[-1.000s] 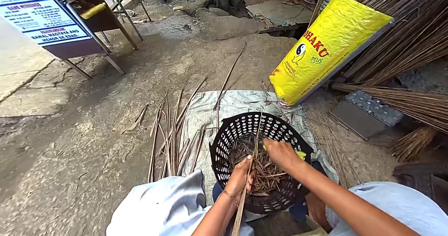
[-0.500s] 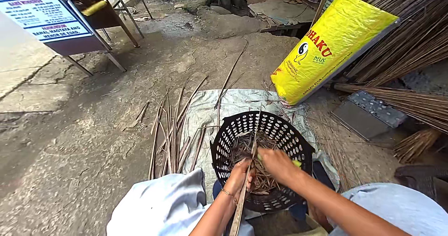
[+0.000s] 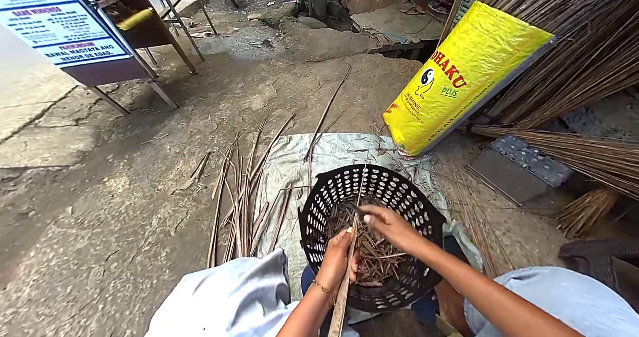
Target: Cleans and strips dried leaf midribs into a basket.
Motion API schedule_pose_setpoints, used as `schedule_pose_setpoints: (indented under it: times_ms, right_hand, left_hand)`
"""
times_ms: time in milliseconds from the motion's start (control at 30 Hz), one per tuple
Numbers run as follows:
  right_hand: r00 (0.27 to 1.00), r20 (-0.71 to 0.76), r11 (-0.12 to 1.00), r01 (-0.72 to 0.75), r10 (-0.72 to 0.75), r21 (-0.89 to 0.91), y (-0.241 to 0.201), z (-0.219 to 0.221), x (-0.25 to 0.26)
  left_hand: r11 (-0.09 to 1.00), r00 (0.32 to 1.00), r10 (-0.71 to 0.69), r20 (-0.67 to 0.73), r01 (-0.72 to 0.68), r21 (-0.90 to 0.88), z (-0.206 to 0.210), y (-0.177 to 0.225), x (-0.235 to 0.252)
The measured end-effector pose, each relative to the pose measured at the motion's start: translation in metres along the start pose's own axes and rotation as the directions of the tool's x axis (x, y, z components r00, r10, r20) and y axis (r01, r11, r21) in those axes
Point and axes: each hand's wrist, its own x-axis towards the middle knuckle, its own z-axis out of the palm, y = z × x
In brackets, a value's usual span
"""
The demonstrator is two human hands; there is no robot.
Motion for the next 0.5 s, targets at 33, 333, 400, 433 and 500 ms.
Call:
schedule_pose_setpoints:
  times_ms: [33,333,400,433,500]
  right_hand:
    - [1.0,0.005,0.993,0.002,-0.002,0.117,0.001,0.005,-0.001]
    - [0.973,-0.22,0.861,0.057,0.064,0.506,0.002,-0.039,0.009]
    - [0.955,-0.285,0.814,0.102,0.082,0.572,0.002,-0.057,0.011]
    - [0.942,-0.324,0.787,0.131,0.092,0.603,0.002,-0.065,0.013]
    - [0.929,-0.361,0.76,0.175,0.085,0.626,0.003,-0.076,0.012]
  left_hand:
    - [0.999,1.0,0.028,0.003,-0.028,0.035,0.002,-0.001,-0.002]
    - [0.988,0.985,0.084,0.153,-0.103,0.117,0.009,-0.008,-0.018]
    - [0.993,0.972,0.063,0.225,-0.083,0.079,0.01,-0.008,-0.021]
    - [0.996,0.963,0.052,0.265,-0.068,0.05,0.009,-0.008,-0.023]
    - [0.999,0.942,0.043,0.332,-0.03,-0.044,0.007,-0.01,-0.023]
